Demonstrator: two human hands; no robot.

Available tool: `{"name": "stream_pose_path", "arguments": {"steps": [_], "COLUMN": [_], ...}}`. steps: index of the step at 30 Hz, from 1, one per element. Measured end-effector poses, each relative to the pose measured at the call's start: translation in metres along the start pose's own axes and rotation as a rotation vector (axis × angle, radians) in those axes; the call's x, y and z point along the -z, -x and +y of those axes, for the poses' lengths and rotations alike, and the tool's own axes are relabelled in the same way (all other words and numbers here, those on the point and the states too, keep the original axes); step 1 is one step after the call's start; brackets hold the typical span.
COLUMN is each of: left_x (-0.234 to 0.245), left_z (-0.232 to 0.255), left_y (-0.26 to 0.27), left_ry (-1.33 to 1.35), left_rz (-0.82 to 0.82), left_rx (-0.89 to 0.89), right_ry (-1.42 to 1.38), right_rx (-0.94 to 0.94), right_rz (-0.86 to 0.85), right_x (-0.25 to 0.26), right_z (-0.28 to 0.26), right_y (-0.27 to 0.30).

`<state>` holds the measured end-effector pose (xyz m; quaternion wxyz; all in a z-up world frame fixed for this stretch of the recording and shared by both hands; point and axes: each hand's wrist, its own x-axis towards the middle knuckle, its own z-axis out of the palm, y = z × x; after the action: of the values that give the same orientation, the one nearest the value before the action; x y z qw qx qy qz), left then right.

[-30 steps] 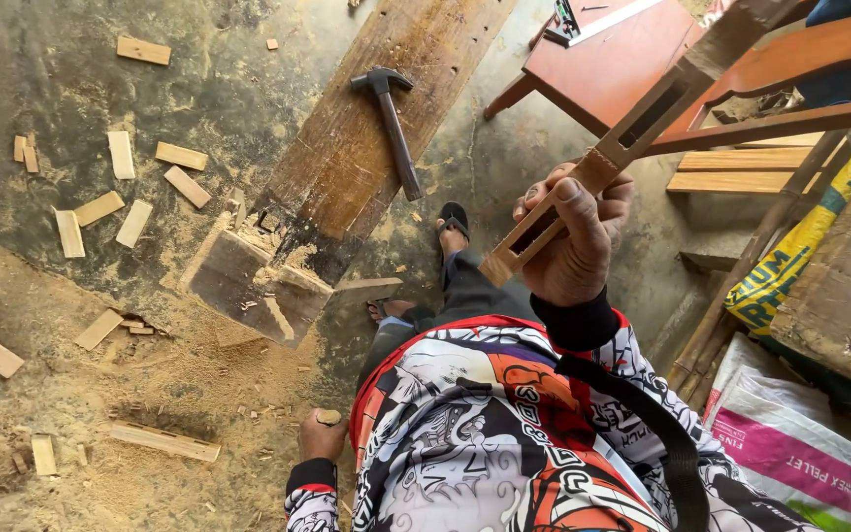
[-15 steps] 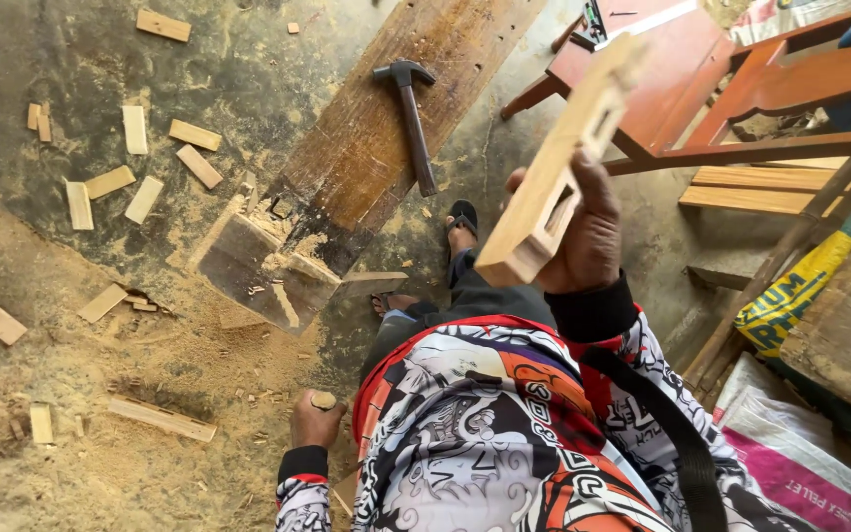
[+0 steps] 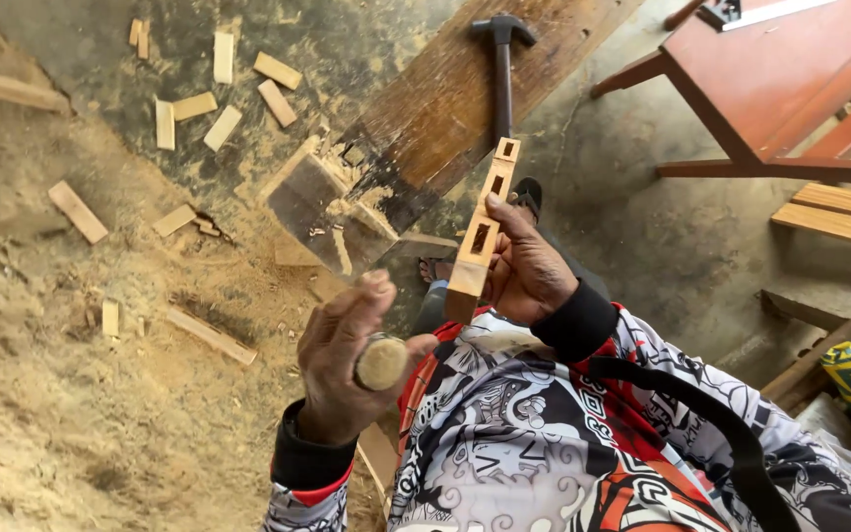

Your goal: Using a hammer and chisel to carve out mortise slots in a piece of wood.

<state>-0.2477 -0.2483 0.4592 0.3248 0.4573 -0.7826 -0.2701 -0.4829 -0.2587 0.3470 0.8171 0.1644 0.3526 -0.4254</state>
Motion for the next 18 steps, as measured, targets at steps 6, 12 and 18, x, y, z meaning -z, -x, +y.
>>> {"name": "stream_pose_path", "arguments": {"steps": [6, 12, 18], "left_x": [-0.002, -0.017, -0.027], "left_z": [0.006, 0.006, -0.003], "left_y": [-0.01, -0.007, -0.005], "left_ry": [0.024, 0.055, 0.056], "left_rz": [-0.158, -0.18, -0.101], "left_rx": [-0.199, -0.203, -0.157], "right_ry": [0.147, 0.186, 0.257], "right_rx": [0.0, 0.027, -0.032], "right_rz": [0.085, 0.076, -0.015], "right_x": [0.003, 0.028, 0.031], "right_z": [0.017, 0.022, 0.007], "right_y": [-0.009, -0.012, -0.018]}}
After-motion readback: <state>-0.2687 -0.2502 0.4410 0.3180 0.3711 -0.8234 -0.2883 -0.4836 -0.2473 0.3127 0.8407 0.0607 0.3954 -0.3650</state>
